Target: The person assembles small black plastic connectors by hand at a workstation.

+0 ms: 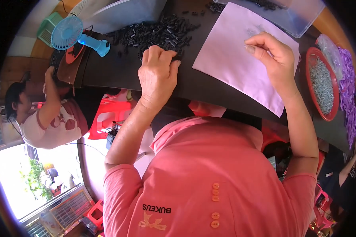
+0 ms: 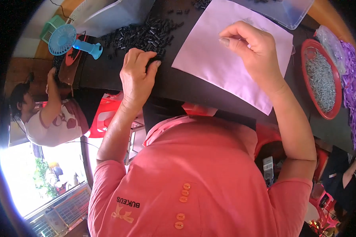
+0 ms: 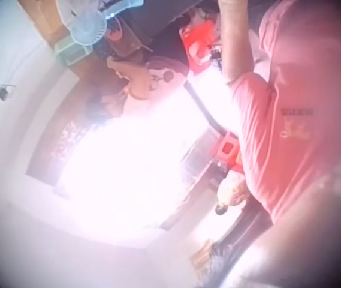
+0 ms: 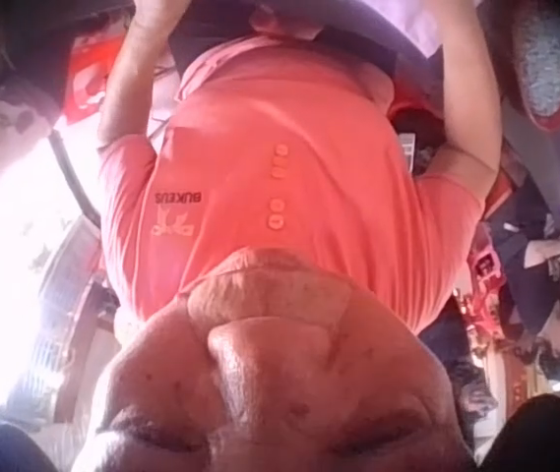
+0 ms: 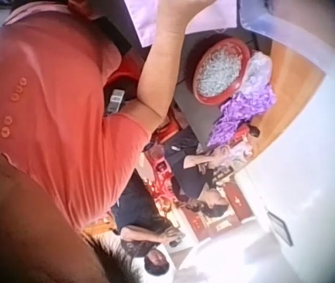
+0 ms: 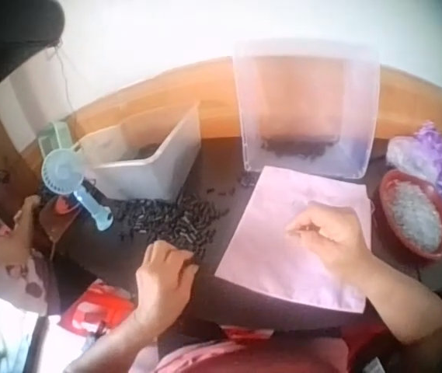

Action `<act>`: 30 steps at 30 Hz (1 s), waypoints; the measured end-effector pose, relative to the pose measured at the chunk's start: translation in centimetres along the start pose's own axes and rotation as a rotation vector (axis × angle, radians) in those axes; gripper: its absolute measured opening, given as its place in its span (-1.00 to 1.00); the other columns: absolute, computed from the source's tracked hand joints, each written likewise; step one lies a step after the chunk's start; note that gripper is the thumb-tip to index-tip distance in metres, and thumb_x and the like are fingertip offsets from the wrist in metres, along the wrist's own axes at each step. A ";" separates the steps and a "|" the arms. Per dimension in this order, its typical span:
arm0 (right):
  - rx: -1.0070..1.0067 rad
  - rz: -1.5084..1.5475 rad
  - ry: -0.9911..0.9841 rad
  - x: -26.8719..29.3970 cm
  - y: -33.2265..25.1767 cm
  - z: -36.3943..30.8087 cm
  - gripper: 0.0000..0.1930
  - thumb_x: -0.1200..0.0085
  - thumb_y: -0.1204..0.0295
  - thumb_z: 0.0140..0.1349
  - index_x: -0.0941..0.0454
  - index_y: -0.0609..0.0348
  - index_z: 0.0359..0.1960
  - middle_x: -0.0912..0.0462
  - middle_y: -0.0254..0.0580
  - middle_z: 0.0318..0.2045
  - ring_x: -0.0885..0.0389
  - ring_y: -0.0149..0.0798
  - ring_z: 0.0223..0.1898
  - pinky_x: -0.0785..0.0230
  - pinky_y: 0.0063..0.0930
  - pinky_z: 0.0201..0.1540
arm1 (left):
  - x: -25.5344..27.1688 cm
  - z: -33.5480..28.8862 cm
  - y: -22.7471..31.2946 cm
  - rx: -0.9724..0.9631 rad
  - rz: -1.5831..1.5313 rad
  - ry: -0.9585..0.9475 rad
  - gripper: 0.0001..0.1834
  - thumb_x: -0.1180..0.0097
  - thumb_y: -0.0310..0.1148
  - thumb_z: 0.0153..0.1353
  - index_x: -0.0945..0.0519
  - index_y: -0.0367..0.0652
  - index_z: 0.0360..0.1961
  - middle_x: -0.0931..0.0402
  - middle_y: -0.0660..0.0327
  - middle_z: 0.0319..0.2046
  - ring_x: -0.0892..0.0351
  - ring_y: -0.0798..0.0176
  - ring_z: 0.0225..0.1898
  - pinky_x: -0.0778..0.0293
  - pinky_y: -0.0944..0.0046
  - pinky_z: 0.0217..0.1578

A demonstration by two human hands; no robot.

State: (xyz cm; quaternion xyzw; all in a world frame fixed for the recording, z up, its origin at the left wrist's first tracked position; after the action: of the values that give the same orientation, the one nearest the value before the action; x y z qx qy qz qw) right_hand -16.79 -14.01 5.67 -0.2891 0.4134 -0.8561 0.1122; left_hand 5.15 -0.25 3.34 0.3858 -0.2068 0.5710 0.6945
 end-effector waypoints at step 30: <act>-0.004 0.095 0.029 -2.0 -2.6 1.5 -0.95 -0.10 0.61 0.16 -0.53 0.26 -0.33 -0.61 -0.29 -0.46 -0.51 -0.47 -0.44 -0.35 -0.57 -0.37 | -4.5 4.7 5.8 0.623 -1.475 -0.133 -0.86 -0.28 -0.65 -0.02 -0.58 -0.34 -0.41 -0.55 0.20 -0.54 -0.43 0.43 -0.62 -0.29 0.46 -0.62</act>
State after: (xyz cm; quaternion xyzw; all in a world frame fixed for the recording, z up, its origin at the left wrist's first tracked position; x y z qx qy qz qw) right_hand -14.17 -12.46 7.66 -0.2568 0.4301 -0.8531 0.1461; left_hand -0.80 -6.47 4.69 0.6324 0.2295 -0.0276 0.7393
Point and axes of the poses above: each hand's wrist, its own z-axis towards the middle knuckle, its own x-axis out of the back of the hand, y = z × x, the point moved 5 cm from there along z, towards the middle knuckle
